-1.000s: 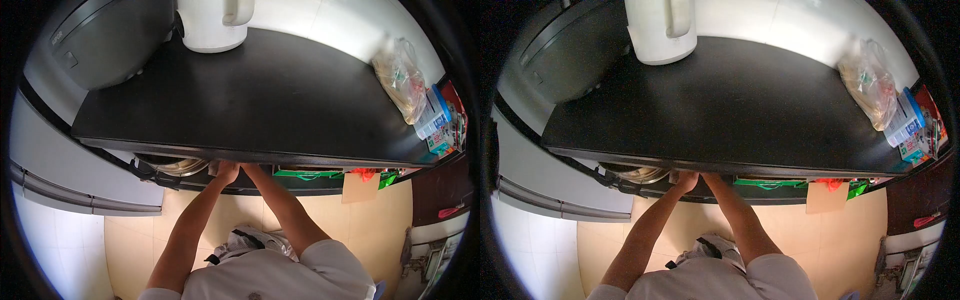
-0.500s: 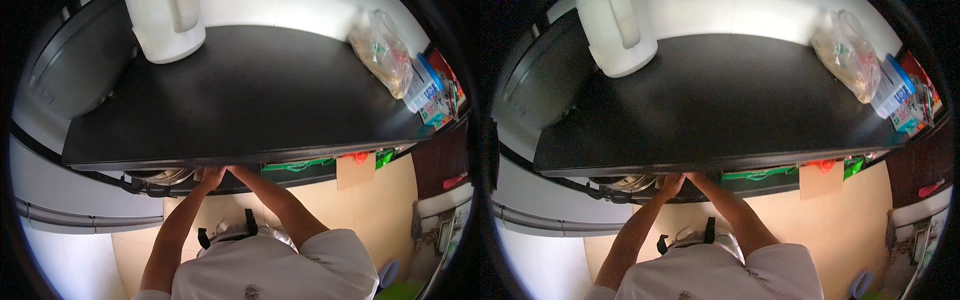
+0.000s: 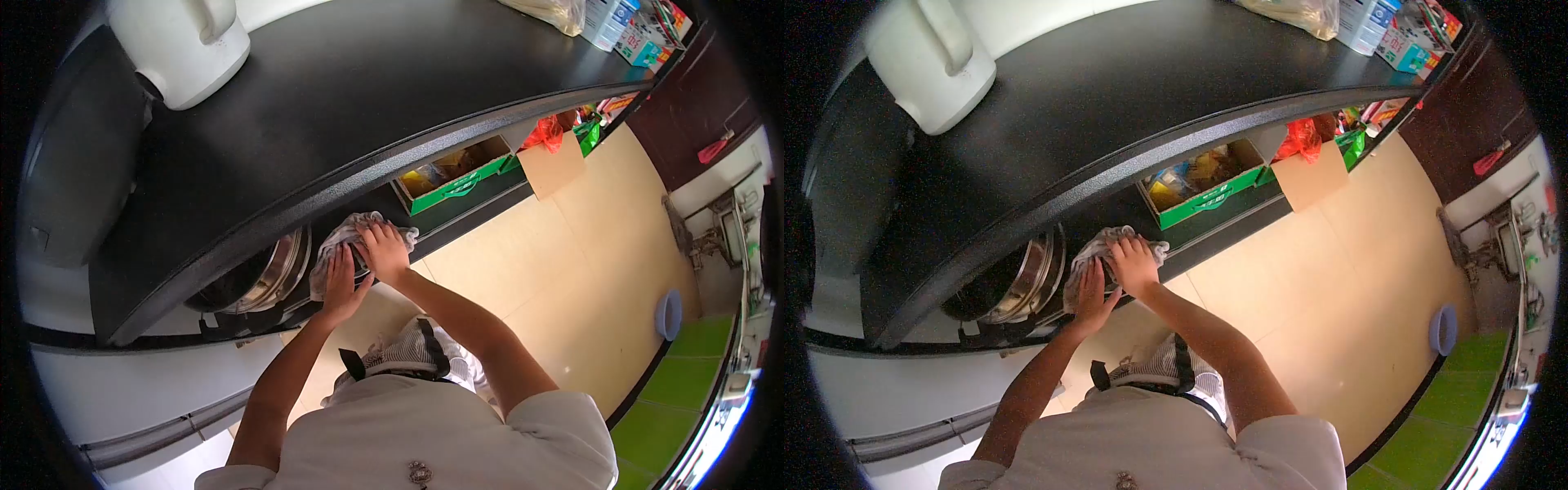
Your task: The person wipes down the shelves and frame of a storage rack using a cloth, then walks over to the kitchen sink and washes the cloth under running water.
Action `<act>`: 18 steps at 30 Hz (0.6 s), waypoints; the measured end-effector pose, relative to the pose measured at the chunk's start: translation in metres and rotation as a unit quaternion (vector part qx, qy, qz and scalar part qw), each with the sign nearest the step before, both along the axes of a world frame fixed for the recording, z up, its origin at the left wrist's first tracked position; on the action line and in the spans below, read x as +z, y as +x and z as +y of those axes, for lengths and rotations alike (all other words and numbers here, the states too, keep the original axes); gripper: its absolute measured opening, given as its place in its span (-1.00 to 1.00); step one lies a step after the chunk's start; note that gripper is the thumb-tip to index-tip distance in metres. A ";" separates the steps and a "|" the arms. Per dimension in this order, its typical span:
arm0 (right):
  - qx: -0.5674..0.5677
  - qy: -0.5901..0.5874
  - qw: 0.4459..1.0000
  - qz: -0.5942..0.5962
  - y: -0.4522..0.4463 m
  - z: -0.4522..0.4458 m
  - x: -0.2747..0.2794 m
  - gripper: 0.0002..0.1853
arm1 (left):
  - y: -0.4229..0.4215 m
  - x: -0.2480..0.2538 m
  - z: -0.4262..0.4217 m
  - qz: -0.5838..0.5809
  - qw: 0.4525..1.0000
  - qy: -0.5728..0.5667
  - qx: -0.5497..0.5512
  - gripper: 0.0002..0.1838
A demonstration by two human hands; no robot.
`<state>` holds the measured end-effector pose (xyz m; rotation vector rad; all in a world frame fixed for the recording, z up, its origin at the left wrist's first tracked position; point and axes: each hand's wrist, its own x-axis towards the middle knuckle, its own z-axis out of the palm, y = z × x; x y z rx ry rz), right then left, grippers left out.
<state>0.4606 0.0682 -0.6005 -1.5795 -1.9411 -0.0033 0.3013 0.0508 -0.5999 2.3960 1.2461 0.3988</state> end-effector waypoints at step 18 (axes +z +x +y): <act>0.021 -0.350 0.935 -0.058 0.026 0.153 0.002 -0.50 | 0.039 -0.018 0.142 -0.011 0.988 -0.049 0.145 -0.24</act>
